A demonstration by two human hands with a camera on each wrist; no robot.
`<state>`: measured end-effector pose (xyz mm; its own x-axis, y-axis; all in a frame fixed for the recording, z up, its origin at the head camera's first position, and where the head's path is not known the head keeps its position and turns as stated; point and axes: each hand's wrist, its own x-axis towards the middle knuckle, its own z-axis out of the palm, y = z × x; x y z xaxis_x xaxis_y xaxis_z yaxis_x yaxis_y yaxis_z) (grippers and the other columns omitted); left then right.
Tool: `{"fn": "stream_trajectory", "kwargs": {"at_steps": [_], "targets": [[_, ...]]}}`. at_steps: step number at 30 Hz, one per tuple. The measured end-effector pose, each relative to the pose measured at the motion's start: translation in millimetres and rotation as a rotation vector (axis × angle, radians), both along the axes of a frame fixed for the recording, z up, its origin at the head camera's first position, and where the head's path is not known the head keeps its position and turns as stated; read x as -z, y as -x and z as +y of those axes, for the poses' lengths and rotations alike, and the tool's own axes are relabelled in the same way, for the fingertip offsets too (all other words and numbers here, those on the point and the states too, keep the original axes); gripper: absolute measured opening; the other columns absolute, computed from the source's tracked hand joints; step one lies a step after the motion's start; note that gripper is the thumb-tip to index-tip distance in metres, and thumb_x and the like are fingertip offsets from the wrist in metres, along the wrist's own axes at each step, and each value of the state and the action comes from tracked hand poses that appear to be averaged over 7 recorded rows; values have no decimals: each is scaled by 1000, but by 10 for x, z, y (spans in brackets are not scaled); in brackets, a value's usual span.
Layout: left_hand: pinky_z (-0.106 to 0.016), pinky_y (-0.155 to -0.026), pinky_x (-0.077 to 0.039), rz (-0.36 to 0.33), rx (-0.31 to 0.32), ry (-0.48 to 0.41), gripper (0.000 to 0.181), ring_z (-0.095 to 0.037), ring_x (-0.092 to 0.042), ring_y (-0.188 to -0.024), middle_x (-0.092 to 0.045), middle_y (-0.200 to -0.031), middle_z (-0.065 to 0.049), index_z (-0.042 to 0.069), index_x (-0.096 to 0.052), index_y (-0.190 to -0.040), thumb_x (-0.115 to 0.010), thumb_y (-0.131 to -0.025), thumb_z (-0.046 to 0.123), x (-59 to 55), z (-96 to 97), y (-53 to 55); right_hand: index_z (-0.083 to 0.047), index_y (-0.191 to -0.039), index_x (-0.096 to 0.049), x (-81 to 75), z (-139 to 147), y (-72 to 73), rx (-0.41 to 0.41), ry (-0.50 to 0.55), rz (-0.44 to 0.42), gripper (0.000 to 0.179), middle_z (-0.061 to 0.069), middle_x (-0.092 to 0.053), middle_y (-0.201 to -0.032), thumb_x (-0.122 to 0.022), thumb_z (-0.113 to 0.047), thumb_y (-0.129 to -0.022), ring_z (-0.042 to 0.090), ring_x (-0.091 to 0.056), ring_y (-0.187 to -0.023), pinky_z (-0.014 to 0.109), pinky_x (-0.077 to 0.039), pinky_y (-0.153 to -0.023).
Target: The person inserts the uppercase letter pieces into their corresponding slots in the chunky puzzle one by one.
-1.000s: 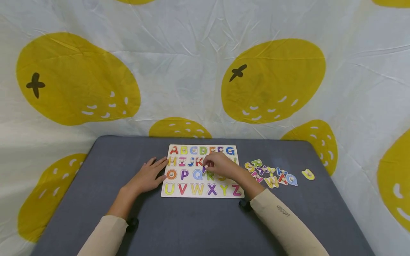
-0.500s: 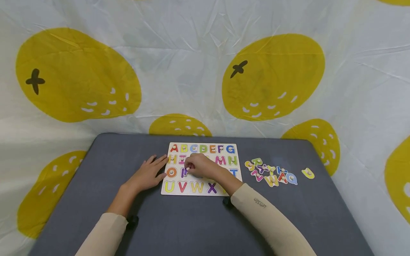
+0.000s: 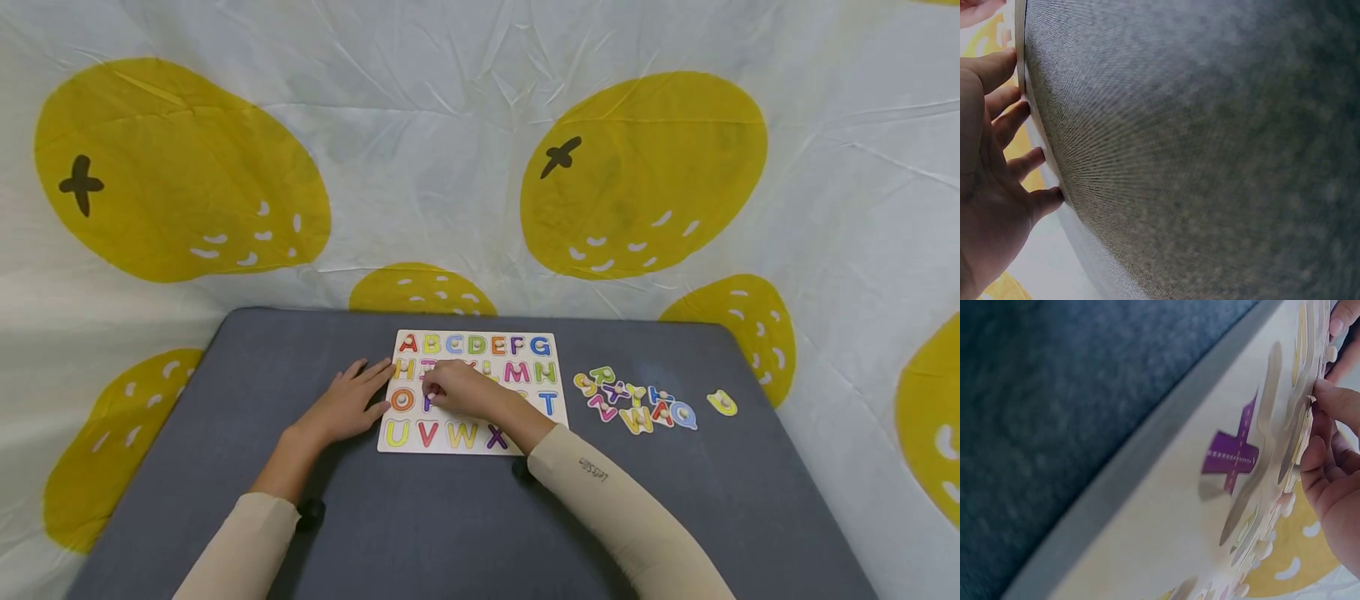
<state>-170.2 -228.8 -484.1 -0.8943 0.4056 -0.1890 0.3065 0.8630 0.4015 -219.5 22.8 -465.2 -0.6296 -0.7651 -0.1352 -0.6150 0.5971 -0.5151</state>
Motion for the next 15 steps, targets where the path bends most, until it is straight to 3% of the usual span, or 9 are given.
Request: {"fn": "stream_trajectory", "kwargs": {"at_steps": [7, 15], "targets": [[-77, -117, -21, -13, -9, 0, 68, -51, -23, -154, -34, -168, -10, 14, -34, -163, -62, -103, 31, -15, 3, -1, -14, -101, -77, -22, -1, -18, 10, -5, -5, 12, -1, -68, -98, -65, -11, -101, 9, -54, -83, 21, -45, -76], [-76, -117, -20, -13, -12, -2, 68, -51, -23, -154, -33, -168, -10, 14, -34, -163, -62, -103, 31, -18, 4, -5, -13, -117, -74, -79, 63, -55, 44, 12, -13, 18, 1, -67, -106, -68, -16, -100, 10, -56, -89, 23, -50, -83]]}}
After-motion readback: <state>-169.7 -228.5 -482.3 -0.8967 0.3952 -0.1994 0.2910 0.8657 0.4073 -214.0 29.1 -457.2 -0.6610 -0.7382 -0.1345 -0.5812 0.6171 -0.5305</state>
